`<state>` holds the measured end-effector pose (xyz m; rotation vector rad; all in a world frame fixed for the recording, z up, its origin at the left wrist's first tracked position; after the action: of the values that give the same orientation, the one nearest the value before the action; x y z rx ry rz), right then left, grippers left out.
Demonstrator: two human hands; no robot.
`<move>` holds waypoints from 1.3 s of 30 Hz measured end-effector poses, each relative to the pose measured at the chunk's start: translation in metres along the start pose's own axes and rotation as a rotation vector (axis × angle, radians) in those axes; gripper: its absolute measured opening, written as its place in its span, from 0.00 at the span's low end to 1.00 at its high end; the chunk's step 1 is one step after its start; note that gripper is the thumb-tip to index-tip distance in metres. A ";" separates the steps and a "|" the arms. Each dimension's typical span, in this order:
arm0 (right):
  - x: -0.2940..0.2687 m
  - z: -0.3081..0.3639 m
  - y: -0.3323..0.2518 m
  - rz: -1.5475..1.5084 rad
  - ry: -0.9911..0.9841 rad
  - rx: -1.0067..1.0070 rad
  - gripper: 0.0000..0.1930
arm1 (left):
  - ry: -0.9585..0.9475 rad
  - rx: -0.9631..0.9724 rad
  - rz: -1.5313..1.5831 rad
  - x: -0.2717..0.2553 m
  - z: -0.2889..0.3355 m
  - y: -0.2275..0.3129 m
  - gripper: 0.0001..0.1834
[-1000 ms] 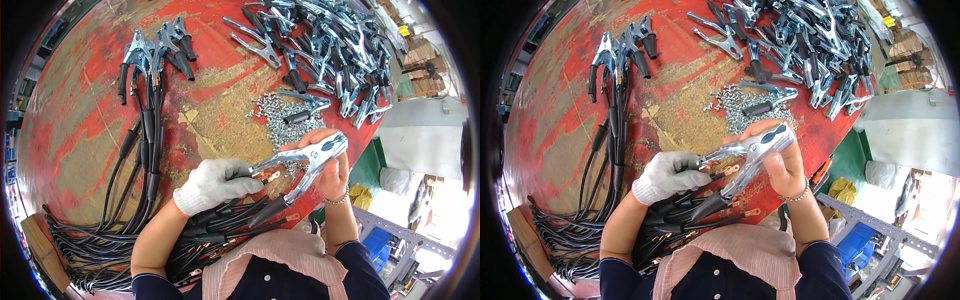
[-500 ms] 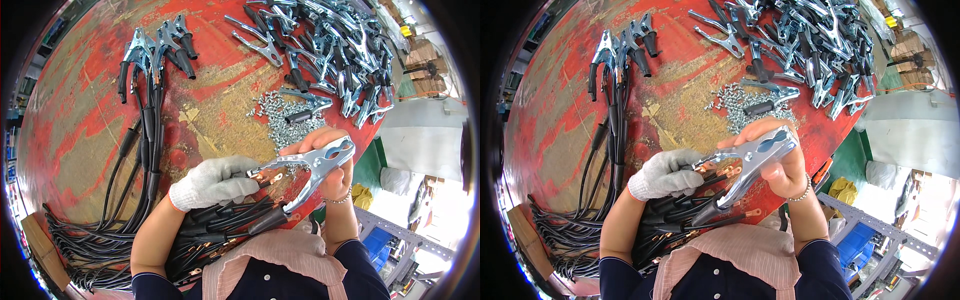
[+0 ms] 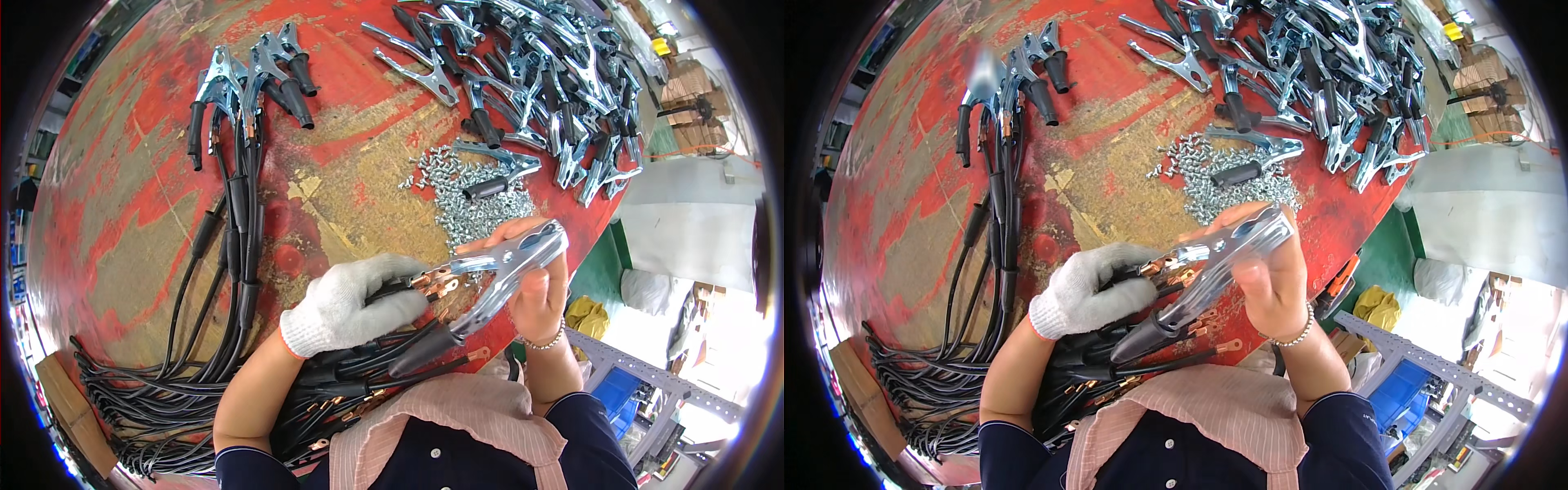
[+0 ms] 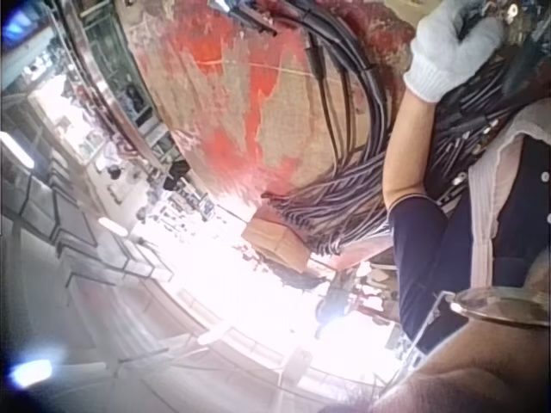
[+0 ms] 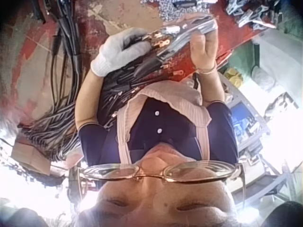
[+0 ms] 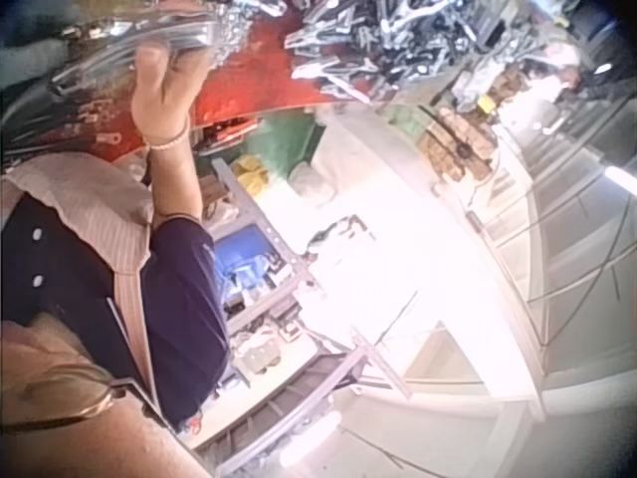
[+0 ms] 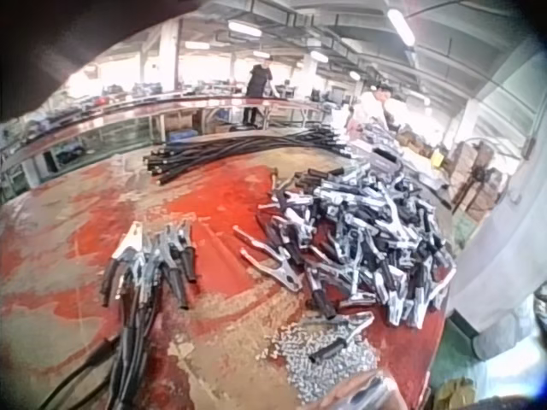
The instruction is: Assembling heavy-duty battery or jumper cables by attaching clamps to the wire ends.
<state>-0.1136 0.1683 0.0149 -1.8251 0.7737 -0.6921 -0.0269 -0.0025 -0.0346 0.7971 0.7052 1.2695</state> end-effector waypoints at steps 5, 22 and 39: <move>0.004 0.006 0.006 0.021 0.004 0.004 0.30 | 0.036 -0.028 -0.071 0.001 -0.002 0.001 0.19; 0.005 0.005 0.002 0.024 0.026 0.049 0.30 | 0.048 -0.158 -0.087 0.002 -0.003 0.002 0.19; 0.003 0.007 0.005 -0.031 0.029 0.037 0.29 | 0.018 -0.152 -0.104 0.003 -0.004 0.003 0.19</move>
<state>-0.1073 0.1689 0.0080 -1.8007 0.7478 -0.7495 -0.0318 0.0018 -0.0343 0.6182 0.6486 1.2218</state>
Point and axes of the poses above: each hand's wrist, its own z-axis away from the middle knuckle, its own x-axis out of the palm, y = z × x, the point moved 6 cm from there along -z, towards the middle knuckle, and after that the axes turned 12 degrees about -x, right-handed, at the moved point
